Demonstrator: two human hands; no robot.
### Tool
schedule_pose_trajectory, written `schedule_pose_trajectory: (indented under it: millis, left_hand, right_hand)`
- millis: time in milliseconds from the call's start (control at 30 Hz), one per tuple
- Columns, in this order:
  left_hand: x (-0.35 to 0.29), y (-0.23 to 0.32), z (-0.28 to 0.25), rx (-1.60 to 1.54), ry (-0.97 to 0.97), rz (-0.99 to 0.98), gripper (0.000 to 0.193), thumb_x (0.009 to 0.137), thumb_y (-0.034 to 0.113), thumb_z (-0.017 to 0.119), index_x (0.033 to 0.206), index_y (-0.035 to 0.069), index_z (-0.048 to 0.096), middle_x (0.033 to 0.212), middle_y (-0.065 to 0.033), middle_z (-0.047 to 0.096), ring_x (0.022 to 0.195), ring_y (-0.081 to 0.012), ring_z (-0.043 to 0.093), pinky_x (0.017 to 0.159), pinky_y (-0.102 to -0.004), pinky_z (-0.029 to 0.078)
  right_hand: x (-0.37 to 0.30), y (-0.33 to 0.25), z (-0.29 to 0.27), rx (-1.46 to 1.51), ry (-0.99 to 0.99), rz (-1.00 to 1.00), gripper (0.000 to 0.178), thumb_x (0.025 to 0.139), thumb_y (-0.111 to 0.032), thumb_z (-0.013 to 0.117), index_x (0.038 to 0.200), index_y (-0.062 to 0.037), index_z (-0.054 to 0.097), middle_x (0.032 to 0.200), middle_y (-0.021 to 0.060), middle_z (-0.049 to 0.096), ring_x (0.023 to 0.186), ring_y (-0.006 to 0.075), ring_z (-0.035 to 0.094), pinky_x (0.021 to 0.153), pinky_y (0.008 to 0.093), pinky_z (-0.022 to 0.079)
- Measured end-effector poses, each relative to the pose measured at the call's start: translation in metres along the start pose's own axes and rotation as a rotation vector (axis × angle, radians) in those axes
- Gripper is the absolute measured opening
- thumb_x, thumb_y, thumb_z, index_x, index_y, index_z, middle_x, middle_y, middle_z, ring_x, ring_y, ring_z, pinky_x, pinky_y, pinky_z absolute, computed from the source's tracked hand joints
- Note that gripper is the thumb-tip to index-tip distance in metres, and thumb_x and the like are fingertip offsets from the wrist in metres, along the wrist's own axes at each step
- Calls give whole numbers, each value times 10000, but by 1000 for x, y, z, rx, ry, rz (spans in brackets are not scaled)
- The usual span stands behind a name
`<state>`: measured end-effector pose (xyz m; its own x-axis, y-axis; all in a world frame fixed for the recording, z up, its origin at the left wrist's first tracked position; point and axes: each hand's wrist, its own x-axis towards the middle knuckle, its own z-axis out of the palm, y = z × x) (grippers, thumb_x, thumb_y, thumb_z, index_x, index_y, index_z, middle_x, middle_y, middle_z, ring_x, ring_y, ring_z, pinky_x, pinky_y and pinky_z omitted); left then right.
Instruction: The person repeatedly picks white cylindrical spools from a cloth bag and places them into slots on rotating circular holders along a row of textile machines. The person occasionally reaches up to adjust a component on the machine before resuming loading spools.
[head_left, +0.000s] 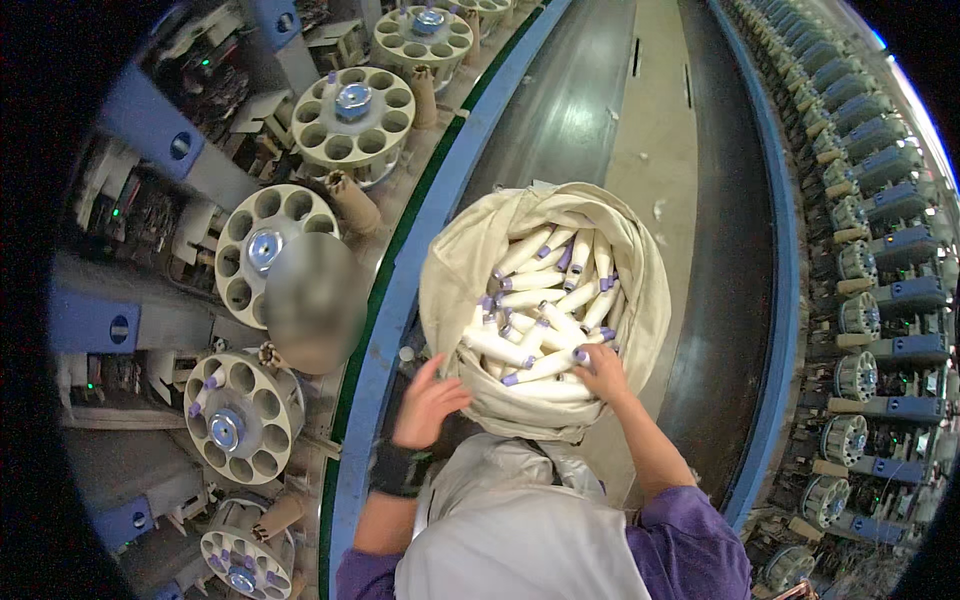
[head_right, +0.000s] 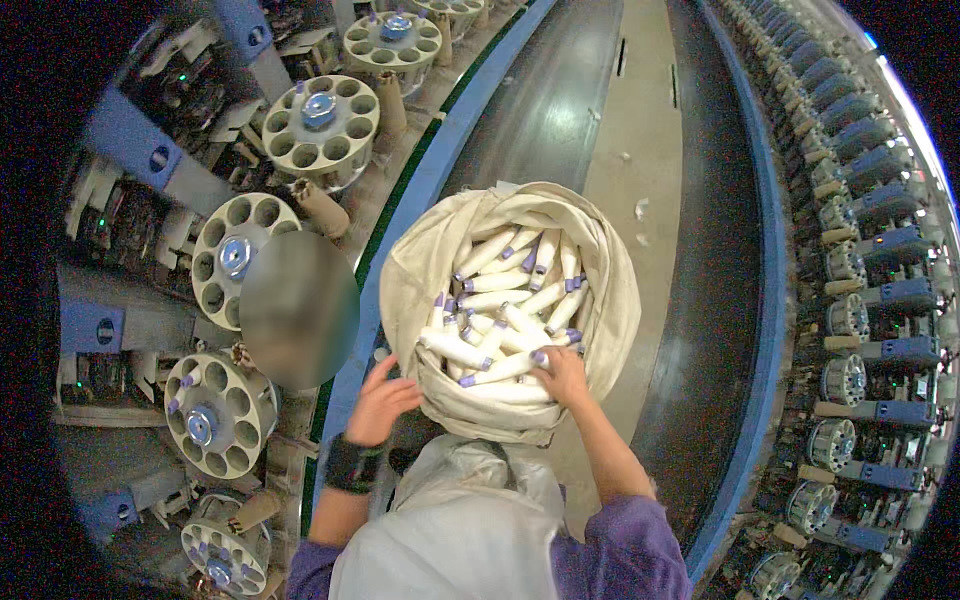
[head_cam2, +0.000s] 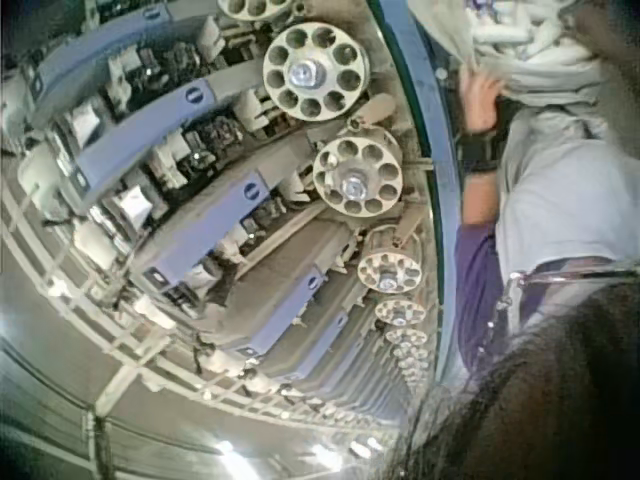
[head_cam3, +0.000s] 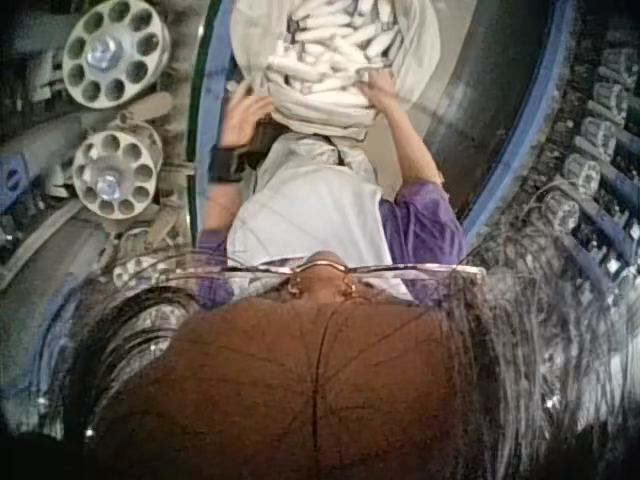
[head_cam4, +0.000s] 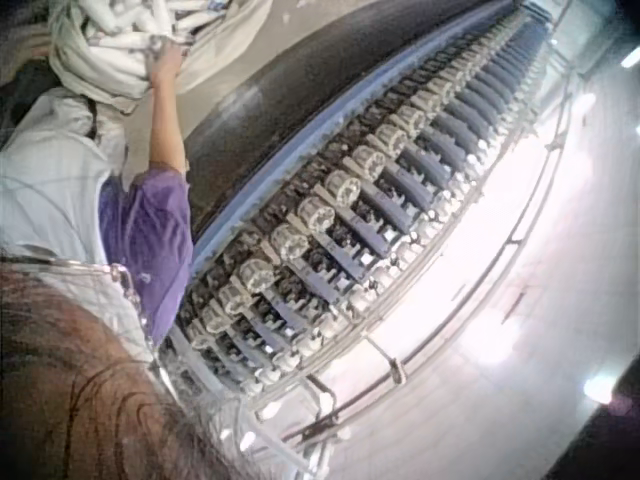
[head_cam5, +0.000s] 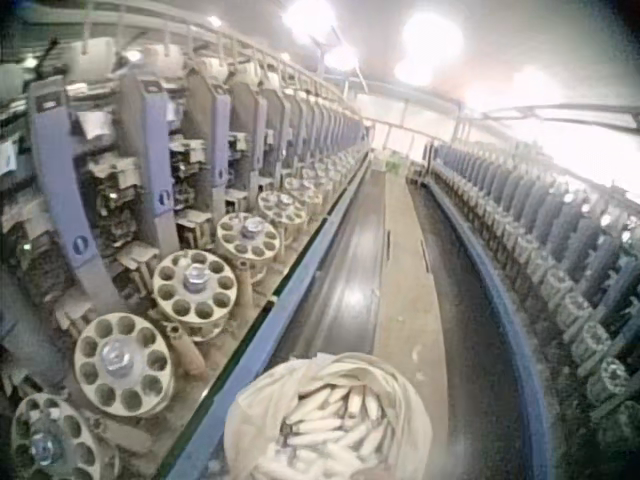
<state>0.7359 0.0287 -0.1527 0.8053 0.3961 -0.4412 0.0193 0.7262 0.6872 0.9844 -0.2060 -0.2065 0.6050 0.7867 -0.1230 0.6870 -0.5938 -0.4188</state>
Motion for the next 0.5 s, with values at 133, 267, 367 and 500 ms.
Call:
schedule_pose_trajectory:
  millis: [133, 267, 367, 500]
  left_hand:
    - [121, -61, 37, 161, 416, -203, 634, 775, 81, 520, 1352, 61, 259, 1018, -133, 521, 825, -192, 549, 720, -262, 441]
    - [168, -84, 20, 402, 718, -212, 467, 745, 123, 530, 1188, 19, 427, 1018, -183, 537, 731, -266, 571, 586, -337, 488]
    - [162, -81, 9, 288, 628, -254, 213, 695, 117, 553, 888, 64, 478, 742, -126, 534, 627, -268, 558, 545, -395, 488]
    - [122, -59, 25, 405, 336, 11, 735, 572, -29, 567, 1276, 101, 398, 1041, -166, 555, 935, -259, 543, 722, -323, 463]
  right_hand:
    - [51, 43, 0, 422, 141, 289, 287, 774, -239, 614, 890, 1, 506, 852, 187, 543, 809, 343, 510, 696, 378, 406]
    - [120, 55, -13, 234, -69, 96, 376, 713, -309, 614, 923, -4, 549, 857, 208, 586, 814, 357, 560, 727, 416, 432]
    - [147, 35, 8, 65, -433, 58, 470, 650, -348, 630, 983, -21, 572, 917, 204, 606, 876, 336, 578, 777, 407, 443]
    - [147, 25, 25, 25, -454, -22, 492, 606, -353, 681, 968, -26, 610, 917, 190, 616, 880, 331, 583, 795, 387, 455]
